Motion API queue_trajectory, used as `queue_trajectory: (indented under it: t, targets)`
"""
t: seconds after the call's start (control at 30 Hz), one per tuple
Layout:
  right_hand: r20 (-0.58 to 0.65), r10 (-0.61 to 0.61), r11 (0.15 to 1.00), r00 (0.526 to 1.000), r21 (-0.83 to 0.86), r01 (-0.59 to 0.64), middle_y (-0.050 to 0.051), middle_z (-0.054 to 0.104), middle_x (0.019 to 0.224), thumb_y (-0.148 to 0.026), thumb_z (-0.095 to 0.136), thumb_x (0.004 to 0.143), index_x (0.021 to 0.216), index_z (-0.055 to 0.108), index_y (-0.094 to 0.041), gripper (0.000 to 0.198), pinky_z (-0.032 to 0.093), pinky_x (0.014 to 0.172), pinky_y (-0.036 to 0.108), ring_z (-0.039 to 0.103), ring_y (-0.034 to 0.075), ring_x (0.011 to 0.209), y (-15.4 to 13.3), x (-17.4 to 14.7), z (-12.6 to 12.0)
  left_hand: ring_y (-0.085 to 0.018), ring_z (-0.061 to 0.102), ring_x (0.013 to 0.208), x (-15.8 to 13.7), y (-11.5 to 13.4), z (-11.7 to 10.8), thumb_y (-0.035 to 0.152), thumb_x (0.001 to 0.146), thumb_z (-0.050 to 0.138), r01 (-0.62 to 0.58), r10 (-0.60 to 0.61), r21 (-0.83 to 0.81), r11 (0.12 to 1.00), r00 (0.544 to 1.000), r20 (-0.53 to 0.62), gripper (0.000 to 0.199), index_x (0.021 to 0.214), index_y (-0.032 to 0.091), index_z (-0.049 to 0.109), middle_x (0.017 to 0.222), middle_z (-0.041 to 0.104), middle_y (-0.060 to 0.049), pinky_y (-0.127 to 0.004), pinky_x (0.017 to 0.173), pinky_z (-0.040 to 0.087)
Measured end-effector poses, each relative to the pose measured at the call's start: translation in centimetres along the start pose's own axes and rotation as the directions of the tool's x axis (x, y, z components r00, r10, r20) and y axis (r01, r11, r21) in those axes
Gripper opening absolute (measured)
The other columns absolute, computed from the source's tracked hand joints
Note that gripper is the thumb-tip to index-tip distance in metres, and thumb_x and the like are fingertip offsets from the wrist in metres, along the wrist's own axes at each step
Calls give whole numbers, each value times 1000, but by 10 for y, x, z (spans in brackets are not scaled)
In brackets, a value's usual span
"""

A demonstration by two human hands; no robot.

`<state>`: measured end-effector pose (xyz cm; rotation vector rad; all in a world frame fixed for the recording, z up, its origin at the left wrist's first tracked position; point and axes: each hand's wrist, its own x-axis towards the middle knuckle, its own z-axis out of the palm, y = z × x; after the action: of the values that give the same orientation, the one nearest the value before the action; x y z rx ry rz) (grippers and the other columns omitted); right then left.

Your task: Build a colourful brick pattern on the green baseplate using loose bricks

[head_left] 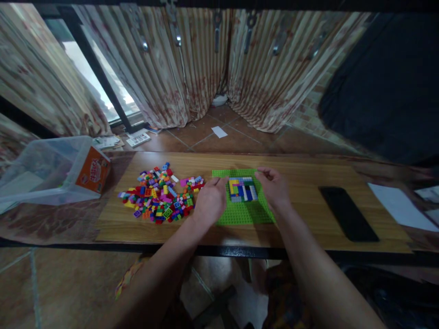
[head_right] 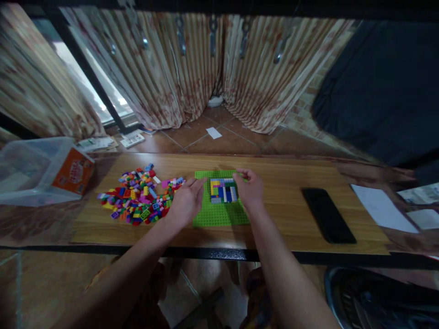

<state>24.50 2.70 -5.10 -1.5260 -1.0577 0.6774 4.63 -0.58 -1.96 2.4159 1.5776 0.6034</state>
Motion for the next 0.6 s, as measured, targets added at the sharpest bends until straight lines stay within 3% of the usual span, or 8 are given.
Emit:
queue_trajectory:
  t: [0.1,0.2,0.4,0.6]
  targets:
    - [-32,2,997,999,72,0,3,67,83,-40,67,67,86,68,-20,27,47,80,35,59,17,78,-3,3,-3,-19,64,90,4,-15,-13,12,92,43,78,-82,-55,995,994,-69,33,118,13,63,101,67,-10,-28,83,52]
    - [-26,0,996,1000,92,3,3,68,82,-40,68,66,83,68,-21,26,47,79,35,59,16,76,-6,0,-1,-19,65,85,5,-34,-30,13,90,45,129,-133,-84,988,990,-47,29,106,14,69,96,69,-8,-28,80,52]
    - [-11,24,989,1000,145,-22,2,69,77,-37,69,64,81,69,-21,23,49,73,33,59,16,72,-14,-7,2,-16,66,85,-5,-73,-61,12,85,50,58,-17,-269,961,988,152,24,89,16,73,91,73,-3,-23,79,49]
    - [17,42,990,999,134,-44,2,69,77,-38,71,63,78,69,-21,22,49,69,32,61,17,72,-18,-11,3,-13,64,76,-17,-91,-71,10,77,57,96,4,-287,953,944,329,19,84,16,74,83,73,-1,-22,75,49]
